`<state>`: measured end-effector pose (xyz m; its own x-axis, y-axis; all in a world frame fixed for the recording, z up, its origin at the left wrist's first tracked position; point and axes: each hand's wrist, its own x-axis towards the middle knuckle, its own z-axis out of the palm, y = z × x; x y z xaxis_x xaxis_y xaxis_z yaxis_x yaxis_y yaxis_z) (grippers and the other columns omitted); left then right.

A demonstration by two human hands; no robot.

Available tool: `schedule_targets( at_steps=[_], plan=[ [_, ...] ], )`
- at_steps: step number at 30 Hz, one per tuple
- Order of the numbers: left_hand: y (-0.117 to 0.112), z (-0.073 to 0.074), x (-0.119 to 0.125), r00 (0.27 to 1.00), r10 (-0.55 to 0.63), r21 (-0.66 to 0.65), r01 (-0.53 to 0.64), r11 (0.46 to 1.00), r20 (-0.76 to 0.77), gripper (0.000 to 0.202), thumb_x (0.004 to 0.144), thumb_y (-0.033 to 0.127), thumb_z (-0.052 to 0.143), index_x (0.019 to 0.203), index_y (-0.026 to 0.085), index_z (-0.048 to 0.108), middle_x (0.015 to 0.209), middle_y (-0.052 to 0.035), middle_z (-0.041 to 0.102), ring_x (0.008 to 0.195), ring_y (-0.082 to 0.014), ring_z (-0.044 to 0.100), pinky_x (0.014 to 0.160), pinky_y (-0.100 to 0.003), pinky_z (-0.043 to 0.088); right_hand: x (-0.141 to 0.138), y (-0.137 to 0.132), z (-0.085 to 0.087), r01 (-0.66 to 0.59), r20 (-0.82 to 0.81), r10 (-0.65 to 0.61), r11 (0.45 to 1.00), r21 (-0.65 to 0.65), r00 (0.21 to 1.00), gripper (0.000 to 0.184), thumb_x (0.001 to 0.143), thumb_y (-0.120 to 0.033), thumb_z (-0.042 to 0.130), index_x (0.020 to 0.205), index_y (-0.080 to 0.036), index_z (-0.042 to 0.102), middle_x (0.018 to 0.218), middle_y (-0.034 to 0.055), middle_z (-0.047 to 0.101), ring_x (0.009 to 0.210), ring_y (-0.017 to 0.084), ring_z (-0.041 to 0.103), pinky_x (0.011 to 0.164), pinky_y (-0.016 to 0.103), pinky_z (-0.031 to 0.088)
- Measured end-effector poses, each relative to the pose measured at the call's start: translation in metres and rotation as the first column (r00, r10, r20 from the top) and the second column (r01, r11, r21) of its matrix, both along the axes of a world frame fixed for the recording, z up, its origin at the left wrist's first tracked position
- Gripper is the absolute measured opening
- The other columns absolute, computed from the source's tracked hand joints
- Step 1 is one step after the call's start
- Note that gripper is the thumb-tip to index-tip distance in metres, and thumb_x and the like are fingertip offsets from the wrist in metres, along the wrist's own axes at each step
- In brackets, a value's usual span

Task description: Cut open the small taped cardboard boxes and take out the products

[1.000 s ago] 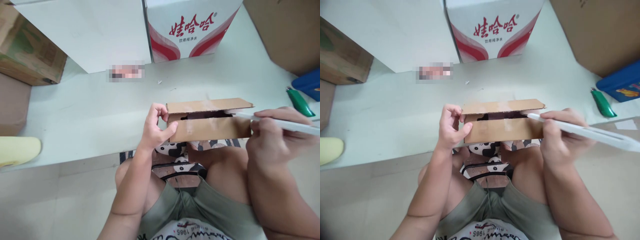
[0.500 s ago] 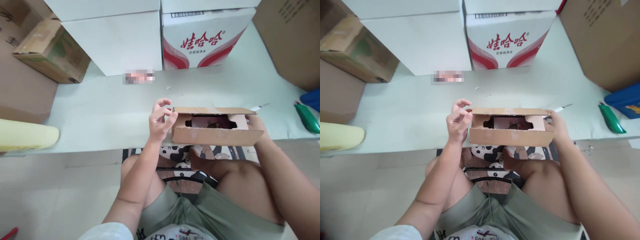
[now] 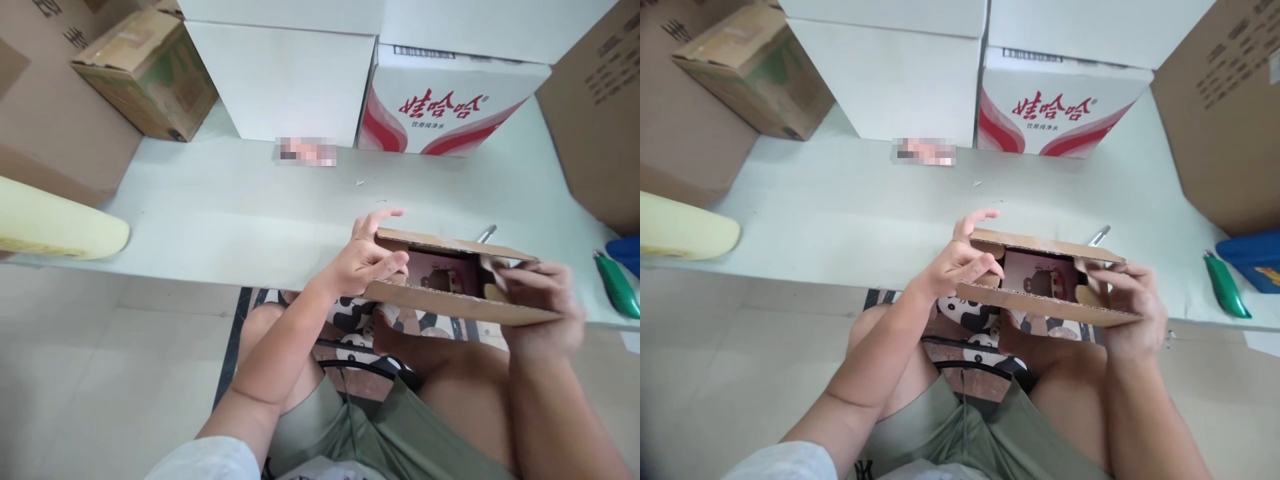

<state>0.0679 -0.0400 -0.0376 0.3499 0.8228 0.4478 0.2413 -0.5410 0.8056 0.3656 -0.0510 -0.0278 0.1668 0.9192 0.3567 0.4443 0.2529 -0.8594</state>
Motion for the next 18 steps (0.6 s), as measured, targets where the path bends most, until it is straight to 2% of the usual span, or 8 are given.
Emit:
schedule_targets(
  at_steps=[1,3,4,6,9,12,15,18],
  plan=[
    [0.001,-0.001,-0.002,1.000,0.026,0.010,-0.026,1.000,0.012,0.056,0.106,0.055,0.044,0.074,0.028,0.082,0.155,-0.0064,0.047,0.155,-0.0356,0.038,0.128,-0.061,0.037,-0.002,0.001,-0.001,-0.101,-0.015,0.100,0.994,-0.039,0.995,0.056,0.091,-0.067,0.042,0.074,-0.026,0.075,0.097,0.0086,0.048,0.099,0.028,0.062,0.087,0.049,0.055],
    [0.004,-0.004,-0.009,0.994,0.098,0.030,-0.099,0.995,0.047,0.058,0.106,0.052,0.044,0.067,0.025,0.076,0.153,-0.0067,0.049,0.150,-0.0333,0.044,0.125,-0.059,0.042,-0.005,0.004,-0.005,-0.259,0.027,0.260,0.966,-0.025,0.965,0.063,0.092,-0.075,0.041,0.078,-0.029,0.082,0.105,0.0093,0.046,0.109,0.030,0.058,0.105,0.054,0.050],
    [0.006,-0.005,-0.013,0.988,0.138,0.043,-0.141,0.989,0.072,0.058,0.107,0.051,0.044,0.065,0.023,0.073,0.152,-0.0073,0.050,0.147,-0.0319,0.048,0.123,-0.058,0.046,-0.007,0.006,-0.006,-0.297,0.098,0.296,0.955,-0.003,0.950,0.069,0.094,-0.077,0.034,0.080,-0.030,0.083,0.107,0.0093,0.046,0.110,0.030,0.057,0.109,0.056,0.047],
    [0.008,-0.006,-0.019,0.969,0.214,0.073,-0.224,0.972,0.124,0.058,0.107,0.047,0.044,0.061,0.021,0.067,0.146,-0.0090,0.054,0.141,-0.0299,0.053,0.116,-0.053,0.055,-0.010,0.007,-0.009,-0.329,0.200,0.310,0.942,0.073,0.930,0.073,0.098,-0.074,0.026,0.078,-0.030,0.081,0.107,0.0090,0.045,0.107,0.030,0.056,0.105,0.058,0.048],
    [0.008,-0.006,-0.025,0.935,0.291,0.125,-0.320,0.939,0.202,0.057,0.106,0.039,0.045,0.054,0.020,0.058,0.134,-0.0120,0.059,0.136,-0.0307,0.055,0.105,-0.052,0.062,-0.015,0.005,-0.006,-0.189,0.226,0.130,0.946,0.264,0.966,0.062,0.097,-0.065,0.035,0.069,-0.025,0.075,0.101,0.0098,0.047,0.095,0.028,0.057,0.086,0.054,0.050],
    [0.006,-0.003,-0.026,0.932,0.281,0.129,-0.315,0.940,0.227,0.055,0.104,0.034,0.046,0.051,0.020,0.054,0.126,-0.0122,0.060,0.129,-0.0306,0.059,0.104,-0.053,0.061,-0.017,0.004,-0.002,0.035,0.139,-0.098,0.918,0.395,0.985,0.042,0.088,-0.051,0.051,0.064,-0.026,0.074,0.091,0.0102,0.052,0.083,0.026,0.054,0.073,0.048,0.043],
    [0.005,0.000,-0.026,0.944,0.239,0.093,-0.266,0.960,0.229,0.052,0.103,0.039,0.052,0.054,0.020,0.056,0.127,-0.0122,0.057,0.121,-0.0269,0.062,0.105,-0.049,0.060,-0.017,0.005,0.004,0.098,0.051,-0.132,0.899,0.426,0.990,0.029,0.079,-0.044,0.059,0.060,-0.029,0.076,0.080,0.0094,0.054,0.072,0.024,0.052,0.065,0.045,0.039],
    [0.004,0.002,-0.027,0.946,0.213,0.095,-0.242,0.966,0.244,0.049,0.102,0.042,0.055,0.058,0.020,0.059,0.125,-0.0129,0.056,0.121,-0.0255,0.062,0.105,-0.046,0.060,-0.017,0.000,0.022,0.133,0.043,-0.187,0.827,0.547,0.981,0.019,0.073,-0.042,0.066,0.059,-0.031,0.072,0.065,0.0065,0.052,0.058,0.023,0.052,0.058,0.043,0.038]
  ],
)
